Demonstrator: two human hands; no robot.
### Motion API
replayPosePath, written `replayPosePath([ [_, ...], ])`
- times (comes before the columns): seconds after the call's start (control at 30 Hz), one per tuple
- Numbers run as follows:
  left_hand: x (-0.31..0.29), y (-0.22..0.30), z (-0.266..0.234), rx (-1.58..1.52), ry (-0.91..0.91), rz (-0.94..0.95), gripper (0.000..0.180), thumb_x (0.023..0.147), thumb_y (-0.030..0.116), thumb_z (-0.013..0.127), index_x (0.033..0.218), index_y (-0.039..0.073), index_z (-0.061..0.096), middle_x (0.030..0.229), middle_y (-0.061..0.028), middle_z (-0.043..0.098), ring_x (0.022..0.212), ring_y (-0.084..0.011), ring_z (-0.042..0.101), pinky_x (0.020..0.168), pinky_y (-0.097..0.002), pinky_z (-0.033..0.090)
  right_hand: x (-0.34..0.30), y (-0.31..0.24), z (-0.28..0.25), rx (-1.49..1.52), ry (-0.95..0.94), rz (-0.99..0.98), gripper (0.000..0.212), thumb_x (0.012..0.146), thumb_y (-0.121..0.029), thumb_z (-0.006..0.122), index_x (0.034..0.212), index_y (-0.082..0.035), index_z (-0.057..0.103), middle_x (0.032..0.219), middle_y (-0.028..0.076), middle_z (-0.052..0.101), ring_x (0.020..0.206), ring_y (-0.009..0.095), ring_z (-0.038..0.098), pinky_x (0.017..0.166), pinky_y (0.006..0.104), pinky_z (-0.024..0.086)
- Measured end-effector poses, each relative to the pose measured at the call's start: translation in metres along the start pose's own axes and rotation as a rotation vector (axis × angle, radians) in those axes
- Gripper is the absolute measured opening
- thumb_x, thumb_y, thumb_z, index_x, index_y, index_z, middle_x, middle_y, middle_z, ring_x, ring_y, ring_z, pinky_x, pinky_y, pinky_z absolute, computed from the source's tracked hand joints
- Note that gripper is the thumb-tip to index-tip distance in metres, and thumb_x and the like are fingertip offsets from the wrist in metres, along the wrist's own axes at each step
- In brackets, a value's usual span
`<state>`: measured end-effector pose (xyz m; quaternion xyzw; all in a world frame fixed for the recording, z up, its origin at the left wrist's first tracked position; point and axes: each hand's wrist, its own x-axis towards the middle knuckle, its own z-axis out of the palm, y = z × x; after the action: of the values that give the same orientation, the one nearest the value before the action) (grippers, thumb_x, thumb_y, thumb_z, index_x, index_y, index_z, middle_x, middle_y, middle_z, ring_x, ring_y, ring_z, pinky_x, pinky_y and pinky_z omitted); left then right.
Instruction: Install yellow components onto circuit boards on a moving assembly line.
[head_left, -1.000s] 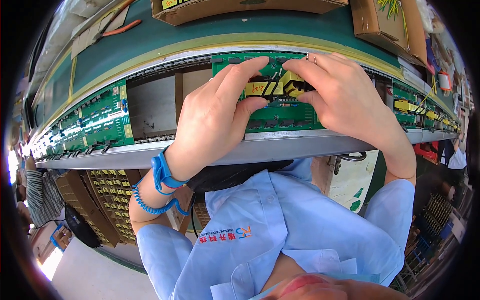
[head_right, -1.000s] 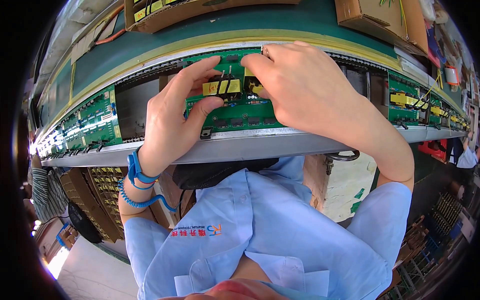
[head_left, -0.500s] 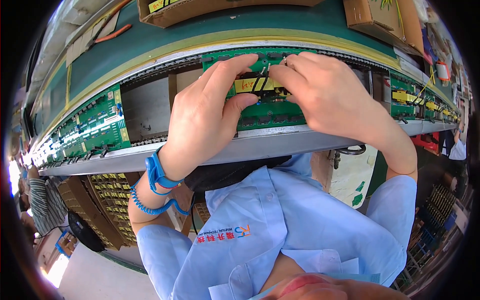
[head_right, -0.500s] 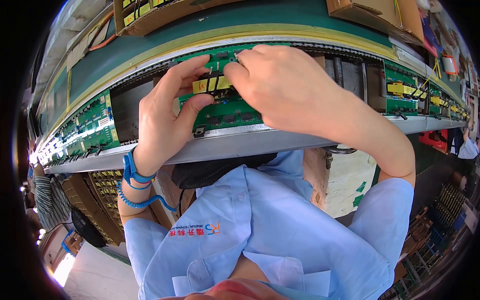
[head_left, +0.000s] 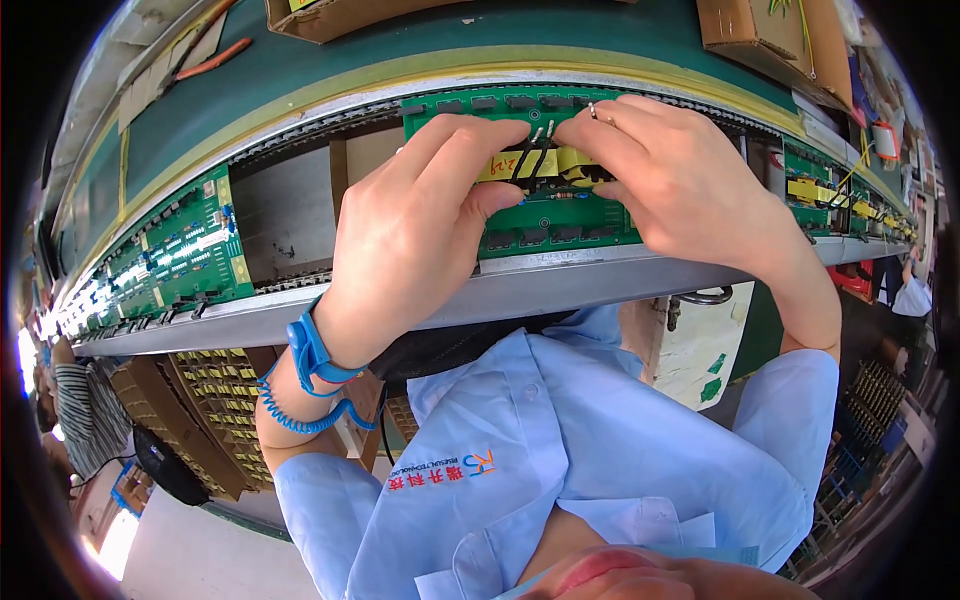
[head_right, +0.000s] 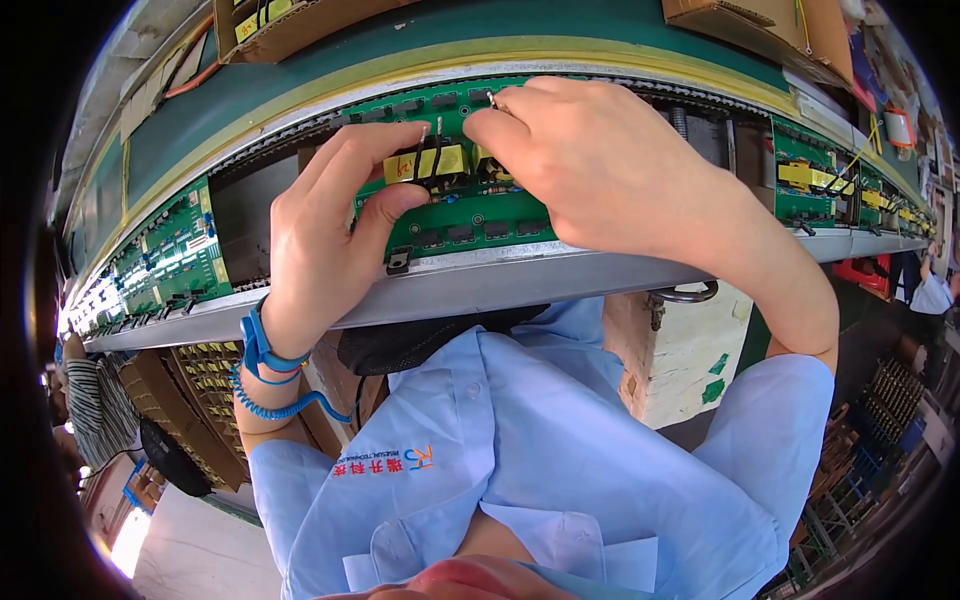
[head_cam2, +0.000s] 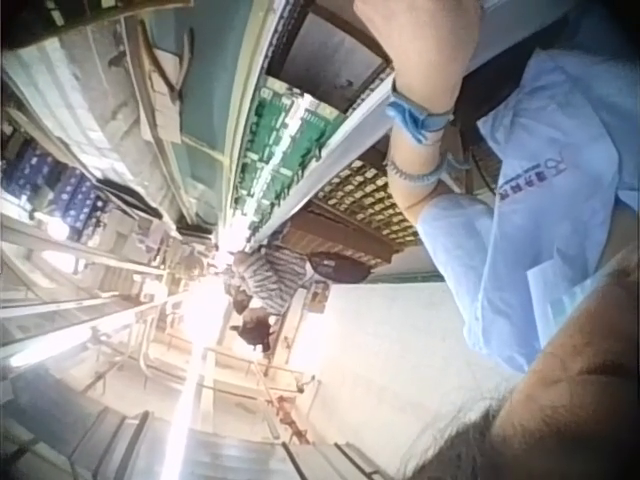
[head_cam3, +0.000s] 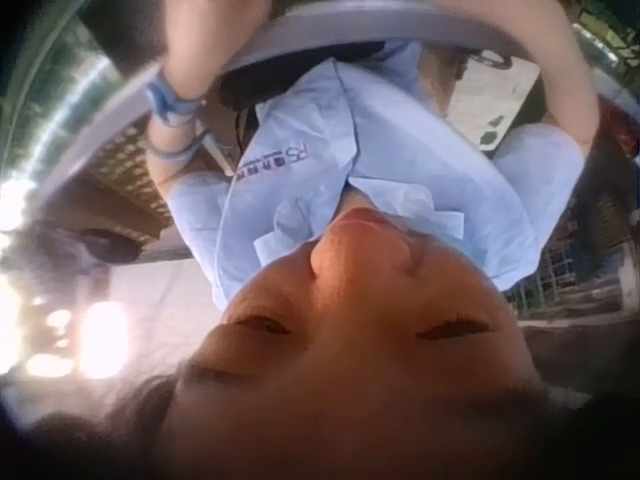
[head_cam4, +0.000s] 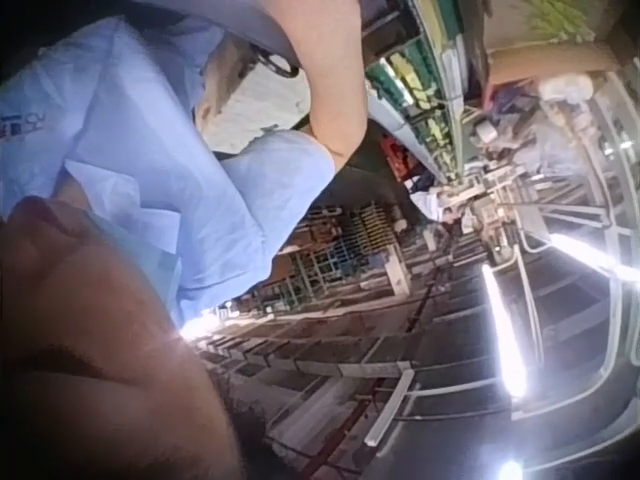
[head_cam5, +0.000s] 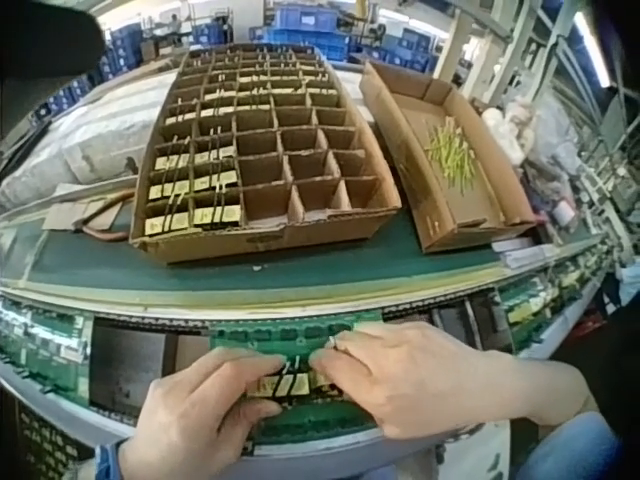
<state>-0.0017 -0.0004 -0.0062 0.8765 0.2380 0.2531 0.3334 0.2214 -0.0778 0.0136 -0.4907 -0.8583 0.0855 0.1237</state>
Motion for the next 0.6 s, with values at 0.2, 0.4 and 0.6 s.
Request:
replayPosePath([
  [0.2, 0.002, 0.002, 0.002, -0.010, -0.021, 0.008, 0.031, 0.079, 0.001, 0.074, 0.108, 0.003, 0.066, 0.105, -0.0109, 0.068, 0.089, -0.0273, 0.067, 0.077, -0.0329, 0.055, -0.007, -0.029, 0.015, -0.211, 0.163, 0.139, 0.027, 0.073, -0.007, 0.063, 0.098, 0.002, 0.059, 0.079, 0.008, 0.056, 0.077, 0.022, 0.059, 0.061, 0.0303, 0.052],
  [0.4, 0.002, -0.002, 0.004, 0.041, 0.033, 0.110, 0.029, 0.076, 0.002, 0.073, 0.105, 0.005, 0.066, 0.099, -0.0081, 0.064, 0.077, -0.0292, 0.066, 0.063, -0.0367, 0.054, -0.009, -0.025, 0.021, -0.186, 0.224, 0.148, 0.029, 0.073, -0.008, 0.063, 0.100, 0.001, 0.060, 0.080, 0.008, 0.056, 0.075, 0.021, 0.058, 0.059, 0.0292, 0.052],
  [0.6, 0.010, 0.005, -0.007, 0.000, -0.045, 0.032, 0.028, 0.077, 0.003, 0.073, 0.104, 0.004, 0.065, 0.100, -0.0102, 0.065, 0.083, -0.0335, 0.066, 0.067, -0.0393, 0.054, -0.015, -0.019, 0.007, -0.112, 0.220, 0.115, 0.046, 0.071, -0.010, 0.070, 0.114, 0.002, 0.061, 0.091, 0.011, 0.062, 0.084, 0.026, 0.063, 0.068, 0.0337, 0.055],
])
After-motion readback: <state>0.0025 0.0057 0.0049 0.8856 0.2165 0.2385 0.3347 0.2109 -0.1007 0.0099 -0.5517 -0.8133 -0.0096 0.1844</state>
